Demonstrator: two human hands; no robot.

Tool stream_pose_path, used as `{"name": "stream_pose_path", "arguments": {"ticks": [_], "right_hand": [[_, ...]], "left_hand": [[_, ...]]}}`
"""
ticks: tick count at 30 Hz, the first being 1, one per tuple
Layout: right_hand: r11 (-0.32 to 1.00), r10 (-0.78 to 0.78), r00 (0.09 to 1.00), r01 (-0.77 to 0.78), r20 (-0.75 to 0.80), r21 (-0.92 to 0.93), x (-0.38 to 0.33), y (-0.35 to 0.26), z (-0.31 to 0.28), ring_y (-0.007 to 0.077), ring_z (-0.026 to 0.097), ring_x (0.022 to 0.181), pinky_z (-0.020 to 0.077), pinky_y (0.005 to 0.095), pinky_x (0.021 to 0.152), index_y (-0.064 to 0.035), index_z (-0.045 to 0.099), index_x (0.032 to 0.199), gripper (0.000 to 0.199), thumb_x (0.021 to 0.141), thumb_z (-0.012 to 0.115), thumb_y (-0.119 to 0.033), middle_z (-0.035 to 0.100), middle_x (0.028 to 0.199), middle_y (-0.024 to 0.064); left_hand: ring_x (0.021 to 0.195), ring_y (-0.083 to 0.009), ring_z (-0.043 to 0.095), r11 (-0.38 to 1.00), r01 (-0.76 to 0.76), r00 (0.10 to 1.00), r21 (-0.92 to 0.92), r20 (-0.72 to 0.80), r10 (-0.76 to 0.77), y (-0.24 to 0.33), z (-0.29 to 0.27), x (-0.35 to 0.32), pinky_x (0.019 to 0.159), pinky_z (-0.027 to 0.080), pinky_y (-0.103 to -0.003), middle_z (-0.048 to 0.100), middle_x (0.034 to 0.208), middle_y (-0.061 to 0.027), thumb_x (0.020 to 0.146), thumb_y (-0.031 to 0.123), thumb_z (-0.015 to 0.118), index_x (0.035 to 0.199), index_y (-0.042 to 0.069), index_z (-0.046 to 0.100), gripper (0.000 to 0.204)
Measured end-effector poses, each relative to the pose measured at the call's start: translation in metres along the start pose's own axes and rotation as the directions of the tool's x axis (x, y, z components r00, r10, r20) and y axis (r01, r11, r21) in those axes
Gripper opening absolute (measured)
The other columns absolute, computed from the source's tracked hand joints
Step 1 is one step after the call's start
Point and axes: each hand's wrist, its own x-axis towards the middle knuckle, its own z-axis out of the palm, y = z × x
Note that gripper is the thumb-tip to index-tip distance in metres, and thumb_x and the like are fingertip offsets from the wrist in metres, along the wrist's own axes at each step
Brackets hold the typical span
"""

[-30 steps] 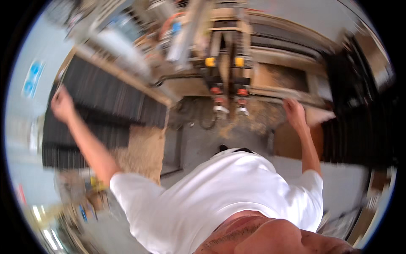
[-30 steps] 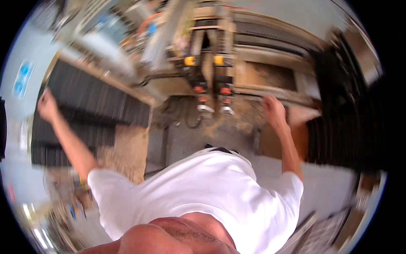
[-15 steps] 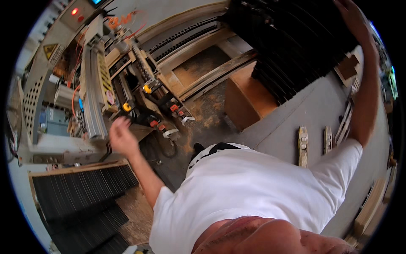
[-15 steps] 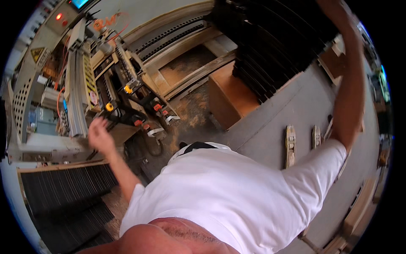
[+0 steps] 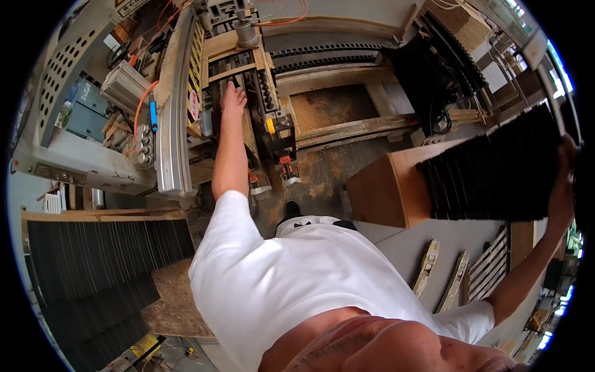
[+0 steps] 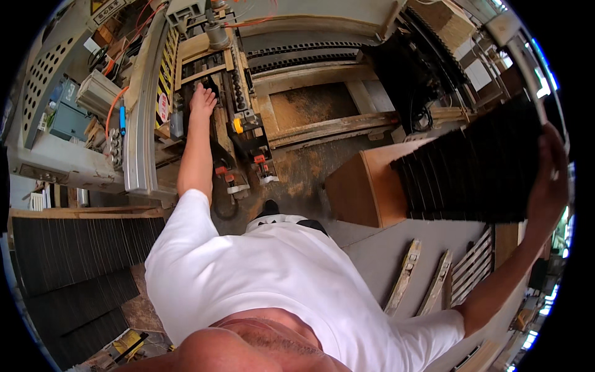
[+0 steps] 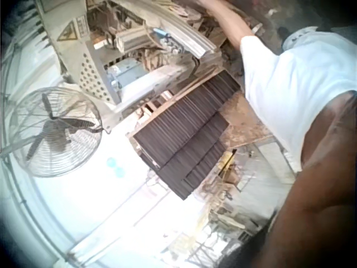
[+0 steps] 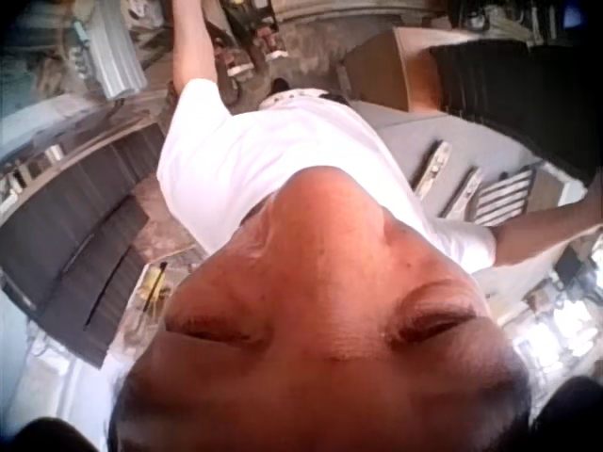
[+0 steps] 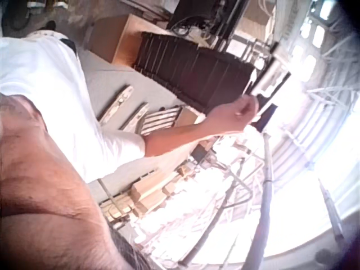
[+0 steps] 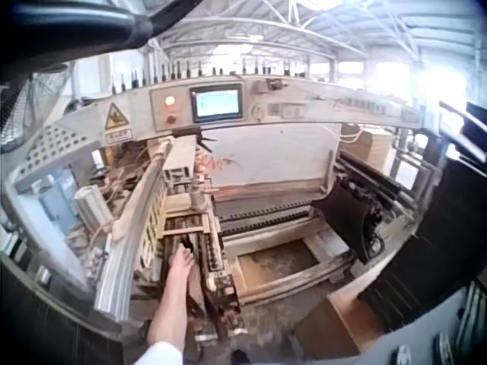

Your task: The person repeatedly picks up small wooden frames from a stack, places them onto a machine jig, and then removes them to place them on a nearby surface. The person handles the frames one at a time in a repetitive cycle.

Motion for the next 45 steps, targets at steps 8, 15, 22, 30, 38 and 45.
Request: {"name": "stream_pose_path", "arguments": {"ticks": [8,15,22,30,38,45], "right_hand": [[0.786,-0.411,0.911,0.335,0.035,0.520,0.003,-0.234,0.146,0.0281,0.063,0.097,0.0502,0.0379,0.085,-0.0049,0.066,0.096,0.021,0.077,0.068,0.003,0.067,0.105,0.0100],[0.509,-0.545,0.838,0.360,-0.031,0.782,-0.003,-0.367,0.333,0.0265,0.061,0.091,0.0490,0.0382,0.079,-0.0075,0.066,0.093,0.013,0.081,0.067,-0.009,0.067,0.099,0.0065],[0.277,-0.686,0.714,0.436,-0.141,0.856,-0.007,-0.507,0.455,0.0276,0.058,0.092,0.0443,0.0398,0.081,-0.0073,0.066,0.099,0.016,0.083,0.063,-0.010,0.066,0.100,0.0070],[0.240,-0.748,0.628,0.559,-0.216,0.794,0.001,-0.574,0.519,0.0258,0.058,0.091,0.0413,0.0379,0.076,-0.0112,0.069,0.102,0.026,0.077,0.061,-0.008,0.067,0.101,0.0048],[0.280,-0.768,0.594,0.647,-0.240,0.709,0.047,-0.597,0.567,0.0237,0.059,0.095,0.0386,0.0394,0.082,-0.0153,0.068,0.103,0.028,0.077,0.060,-0.010,0.069,0.091,0.0051],[0.309,-0.798,0.564,0.686,-0.213,0.659,0.054,-0.600,0.570,0.0229,0.060,0.093,0.0390,0.0395,0.081,-0.0181,0.068,0.104,0.027,0.079,0.058,-0.010,0.070,0.088,0.0047]], "left_hand": [[0.126,-0.0345,0.043,0.955,0.057,0.995,-0.292,-0.058,-0.077,0.016,0.011,0.114,0.106,0.043,-0.045,0.037,0.140,-0.0196,0.093,0.031,0.060,0.142,0.009,0.037,0.058],[0.110,-0.0261,0.055,0.920,0.128,0.985,-0.369,0.157,-0.074,-0.036,-0.043,0.029,0.095,0.050,-0.042,0.053,0.122,-0.0127,0.093,0.019,0.061,0.124,0.002,0.050,0.037],[0.110,-0.0208,0.059,0.918,0.190,0.971,-0.349,0.203,-0.124,-0.077,-0.118,-0.166,0.093,0.051,-0.039,0.061,0.120,-0.0062,0.095,0.015,0.056,0.116,0.010,0.057,0.022],[0.109,-0.0218,0.060,0.922,0.042,0.996,-0.386,-0.060,-0.070,-0.102,-0.148,-0.277,0.092,0.051,-0.039,0.061,0.118,-0.0085,0.095,0.014,0.056,0.117,0.008,0.055,0.022],[0.108,-0.0230,0.060,0.925,-0.086,0.962,-0.370,-0.271,-0.020,-0.131,-0.146,-0.300,0.092,0.051,-0.039,0.061,0.118,-0.0098,0.092,0.016,0.061,0.116,0.008,0.056,0.026],[0.101,-0.0218,0.061,0.916,-0.154,0.885,-0.370,-0.464,-0.039,-0.155,-0.163,-0.291,0.091,0.049,-0.038,0.063,0.110,-0.0093,0.090,0.019,0.066,0.113,0.006,0.057,0.028]]}}
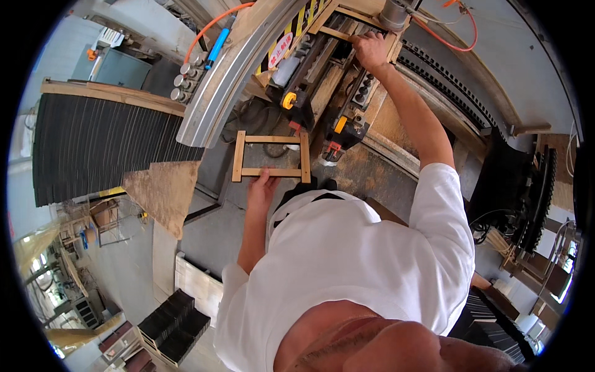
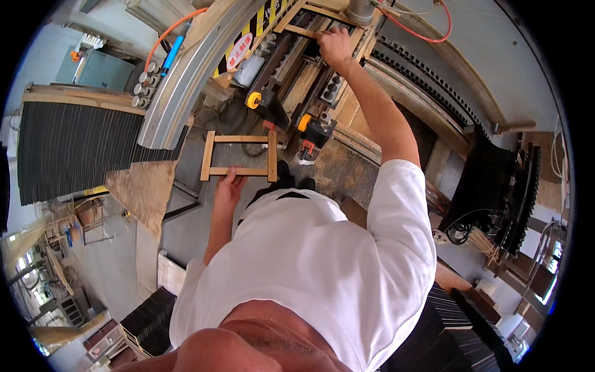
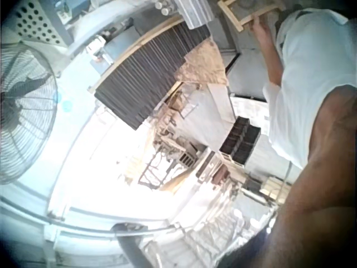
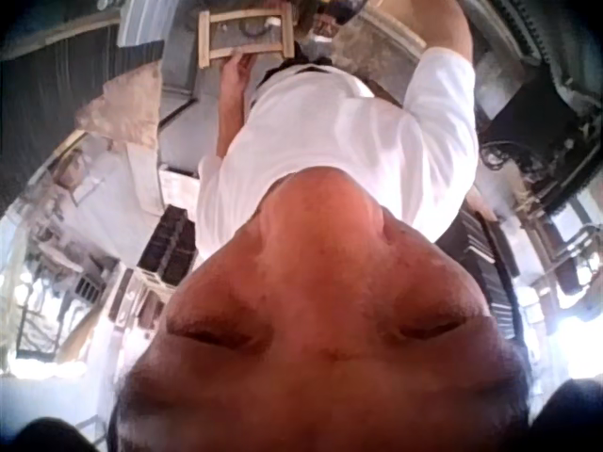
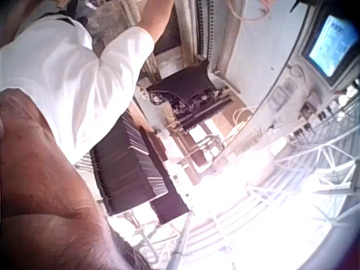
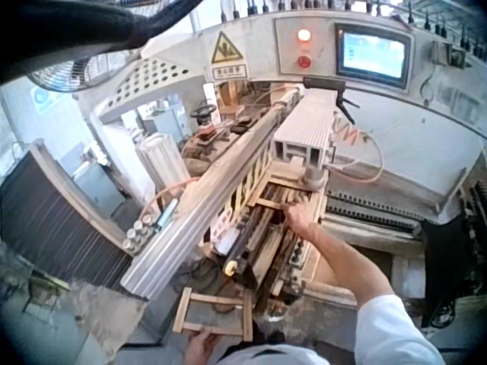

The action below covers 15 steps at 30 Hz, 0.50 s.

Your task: The person repeatedly picks up small wooden frames from a stack, places them onto a machine jig, and then removes them to place them on a nearby surface. The person handles the frames one at a time in a repetitive cycle.

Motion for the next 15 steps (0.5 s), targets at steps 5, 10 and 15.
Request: {"name": "stream_pose_path", "arguments": {"ticks": [5,10,15], "right_hand": [[1.000,0.003,1.000,-0.003,-0.020,0.020,-0.001,0.002,0.001,0.0219,0.060,0.093,0.0387,0.0391,0.082,-0.0209,0.068,0.105,0.028,0.080,0.059,-0.011,0.070,0.091,0.0030],[0.999,-0.021,1.000,0.021,-0.012,0.037,0.001,0.004,0.000,0.0225,0.060,0.094,0.0380,0.0398,0.084,-0.0209,0.068,0.107,0.028,0.080,0.062,-0.012,0.070,0.093,0.0034],[0.998,-0.046,0.999,0.046,-0.005,0.037,0.001,0.004,-0.004,0.0235,0.059,0.097,0.0380,0.0409,0.084,-0.0204,0.067,0.107,0.026,0.082,0.062,-0.013,0.070,0.094,0.0040]], "left_hand": [[0.103,-0.0226,0.061,0.999,-0.021,0.999,0.035,-0.040,0.023,-0.008,-0.009,0.010,0.092,0.049,-0.040,0.063,0.111,-0.0090,0.089,0.020,0.067,0.110,0.006,0.058,0.027],[0.103,-0.0222,0.061,0.999,-0.018,0.997,0.047,-0.079,0.021,-0.011,-0.017,0.008,0.092,0.050,-0.041,0.063,0.110,-0.0078,0.088,0.019,0.069,0.114,0.006,0.058,0.032],[0.101,-0.0199,0.061,0.976,-0.120,0.983,0.184,-0.115,0.143,0.001,-0.021,-0.009,0.087,0.054,-0.039,0.062,0.106,-0.0050,0.087,0.019,0.069,0.113,0.003,0.060,0.032]]}}
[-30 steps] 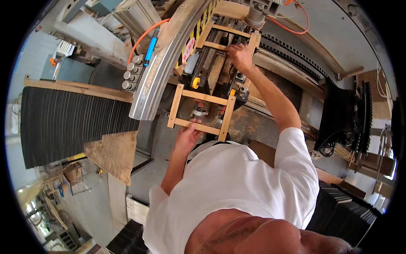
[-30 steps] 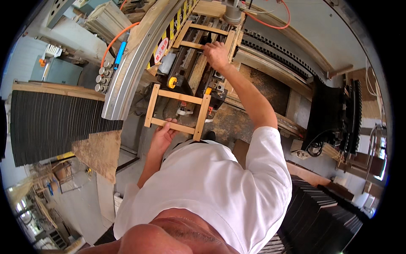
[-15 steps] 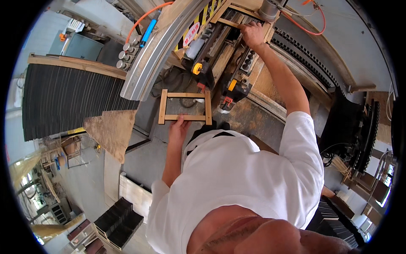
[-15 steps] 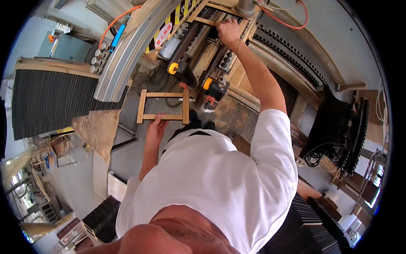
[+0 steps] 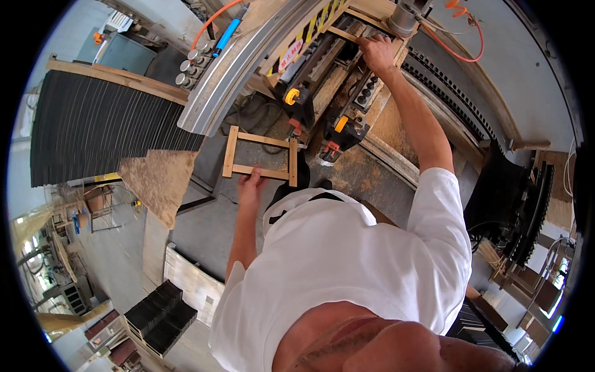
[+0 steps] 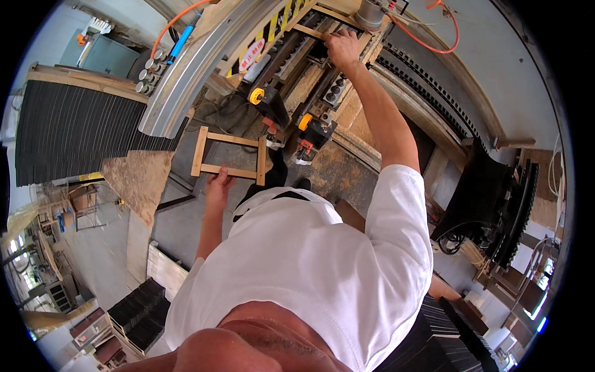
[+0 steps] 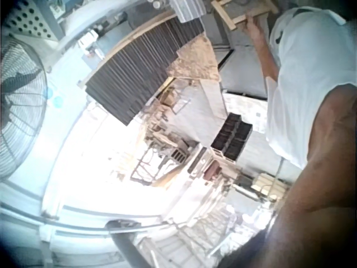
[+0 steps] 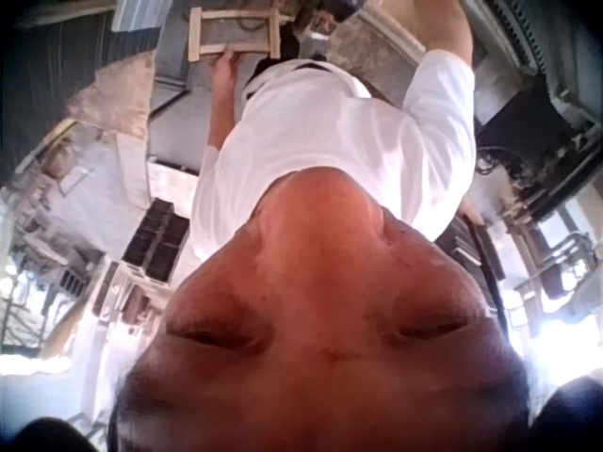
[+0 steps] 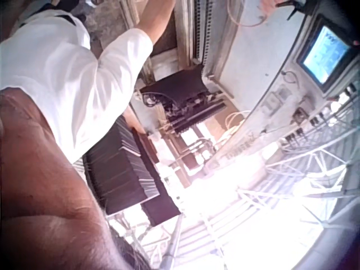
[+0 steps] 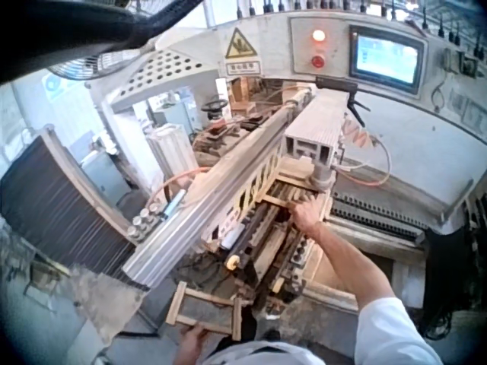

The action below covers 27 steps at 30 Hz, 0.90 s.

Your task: The person repeatedly picks up small wooden frames from a stack, places them onto a machine jig, and then removes them to place them on a nearby surface. The person handles the frames one at a time in a repetitive cycle.

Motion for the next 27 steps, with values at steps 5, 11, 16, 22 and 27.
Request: {"name": "stream_pose_path", "arguments": {"ticks": [5,11,16,22,27], "right_hand": [[1.000,0.023,1.000,-0.023,0.011,0.004,-0.003,0.000,0.001,0.0240,0.058,0.099,0.0384,0.0413,0.082,-0.0201,0.067,0.107,0.025,0.083,0.061,-0.014,0.069,0.095,0.0050],[0.996,0.071,0.985,-0.061,0.159,-0.066,0.000,0.004,-0.004,0.0292,0.058,0.102,0.0424,0.0443,0.082,-0.0154,0.065,0.102,0.022,0.081,0.060,-0.018,0.067,0.096,0.0089],[0.994,0.087,0.996,-0.085,0.032,-0.076,0.003,-0.012,-0.037,0.0290,0.061,0.100,0.0497,0.0442,0.082,-0.0191,0.066,0.110,0.026,0.087,0.059,-0.031,0.067,0.105,0.0097],[0.928,0.196,0.943,-0.091,-0.268,0.360,0.005,-0.123,-0.120,0.0297,0.063,0.100,0.0495,0.0394,0.084,-0.0062,0.066,0.108,0.019,0.091,0.061,-0.014,0.066,0.109,0.0124],[0.752,0.254,0.903,0.040,-0.345,0.657,-0.020,-0.226,-0.148,0.0225,0.066,0.090,0.0520,0.0312,0.080,-0.0014,0.065,0.105,0.017,0.089,0.063,-0.007,0.068,0.102,0.0140]], "left_hand": [[0.092,-0.0158,0.061,0.981,-0.165,0.985,0.104,-0.024,0.169,0.051,-0.021,-0.031,0.082,0.056,-0.036,0.062,0.101,-0.0044,0.089,0.015,0.067,0.117,0.000,0.059,0.033],[0.085,-0.0173,0.065,0.863,-0.452,0.892,0.224,0.108,0.439,0.157,-0.055,-0.095,0.079,0.056,-0.033,0.064,0.095,-0.0063,0.090,0.013,0.064,0.115,-0.002,0.059,0.030],[0.089,-0.0200,0.066,0.673,-0.702,0.705,0.234,0.091,0.704,0.266,-0.103,-0.153,0.080,0.056,-0.033,0.065,0.101,-0.0087,0.090,0.012,0.063,0.115,-0.003,0.058,0.029],[0.100,-0.0264,0.063,0.439,-0.886,0.438,-0.149,0.038,0.898,0.442,-0.180,-0.170,0.093,0.052,-0.040,0.063,0.107,-0.0133,0.093,0.009,0.058,0.112,-0.008,0.055,0.026],[0.104,-0.0321,0.061,0.449,-0.883,0.463,-0.137,-0.099,0.881,0.611,-0.220,-0.124,0.099,0.050,-0.042,0.061,0.107,-0.0188,0.093,0.008,0.057,0.109,-0.010,0.053,0.024]]}}
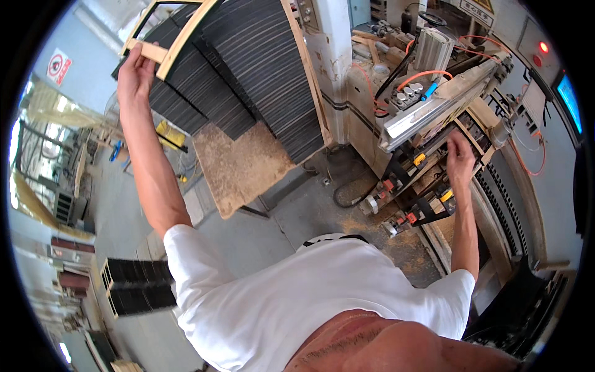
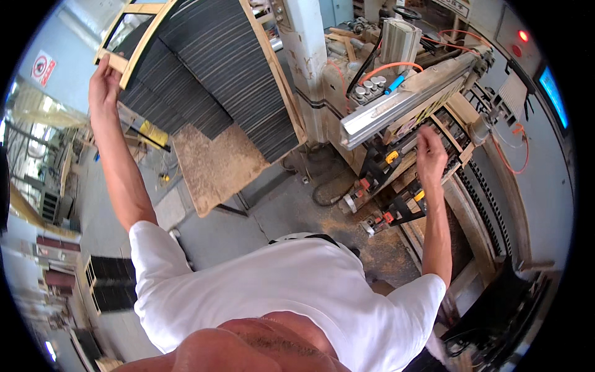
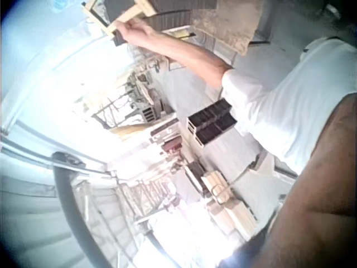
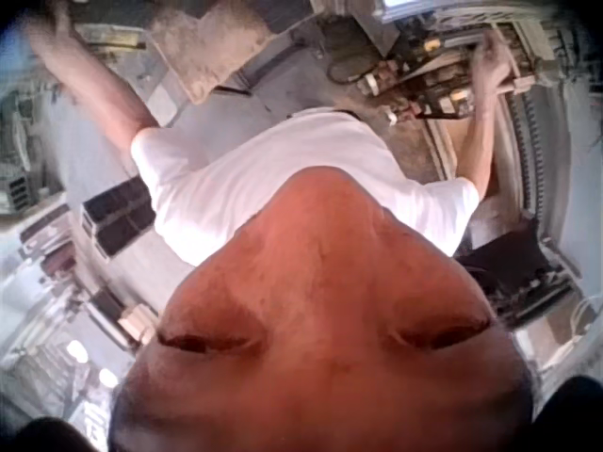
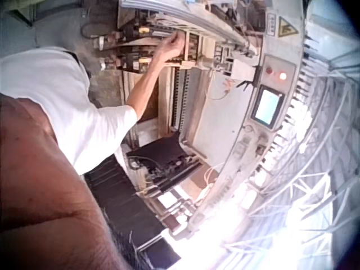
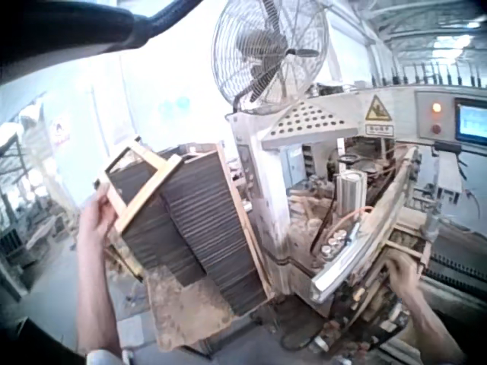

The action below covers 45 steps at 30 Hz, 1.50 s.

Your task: The person repeatedly picks up small wooden frames from a stack, places them onto a machine jig, and then removes them to place them on a nearby surface. The person handles the frames one at a time in a repetitive cycle.

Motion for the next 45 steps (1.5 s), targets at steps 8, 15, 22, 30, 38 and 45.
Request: {"name": "stream_pose_path", "arguments": {"ticks": [8,15,22,30,38,45], "right_hand": [[0.924,0.371,0.896,-0.383,0.244,0.004,-0.122,-0.076,0.044,0.0236,0.066,0.082,0.0513,0.0319,0.073,-0.0014,0.066,0.101,0.017,0.085,0.064,-0.006,0.067,0.093,0.0146],[0.745,0.665,0.705,-0.649,0.244,-0.156,-0.208,-0.083,0.025,0.0246,0.066,0.080,0.0511,0.0340,0.073,-0.0004,0.067,0.104,0.021,0.086,0.063,-0.009,0.069,0.089,0.0153],[0.729,0.684,0.712,-0.660,0.159,-0.184,-0.237,-0.092,-0.003,0.0154,0.065,0.077,0.0501,0.0294,0.071,0.0030,0.066,0.103,0.021,0.086,0.062,-0.007,0.069,0.083,0.0121],[0.696,0.717,0.678,-0.686,0.161,-0.213,-0.269,-0.104,-0.044,0.0179,0.064,0.079,0.0500,0.0310,0.073,0.0017,0.066,0.105,0.022,0.084,0.061,-0.007,0.068,0.086,0.0126],[0.834,0.349,0.937,-0.308,0.006,-0.457,-0.235,-0.160,-0.205,0.0373,0.060,0.092,0.0495,0.0430,0.077,-0.0036,0.063,0.103,0.022,0.081,0.064,-0.008,0.064,0.097,0.0158],[0.296,-0.038,0.990,-0.119,-0.136,-0.948,-0.158,-0.319,-0.398,0.0338,0.060,0.092,0.0473,0.0430,0.084,-0.0047,0.065,0.092,0.019,0.073,0.067,-0.007,0.065,0.096,0.0128]], "left_hand": [[0.078,-0.0189,0.064,0.947,0.137,0.984,0.292,0.071,-0.164,-0.089,0.003,0.178,0.066,0.060,-0.027,0.062,0.091,-0.0108,0.082,0.028,0.075,0.097,-0.001,0.060,0.035],[0.070,-0.0184,0.065,0.834,-0.047,0.999,0.551,0.028,0.037,-0.096,0.046,0.114,0.058,0.056,-0.027,0.064,0.090,-0.0146,0.084,0.047,0.069,0.106,-0.009,0.060,0.061],[0.089,-0.0138,0.061,0.843,-0.380,0.924,0.380,0.188,0.332,-0.103,0.071,0.015,0.075,0.052,-0.029,0.065,0.099,-0.0082,0.087,0.039,0.069,0.113,-0.002,0.064,0.048],[0.079,-0.0103,0.060,0.784,-0.509,0.859,0.356,0.146,0.491,-0.110,0.074,0.022,0.074,0.048,-0.023,0.067,0.090,-0.0056,0.083,0.020,0.075,0.107,-0.003,0.067,0.034],[0.083,-0.0249,0.066,0.415,-0.648,0.653,0.638,0.185,0.735,-0.107,0.080,-0.027,0.073,0.057,-0.035,0.068,0.090,-0.0179,0.089,0.023,0.064,0.100,-0.006,0.064,0.031],[0.078,-0.0216,0.063,0.885,-0.456,0.809,0.092,0.458,0.369,-0.200,0.137,-0.254,0.069,0.056,-0.030,0.063,0.093,-0.0152,0.098,0.016,0.047,0.099,-0.006,0.058,0.024]]}}
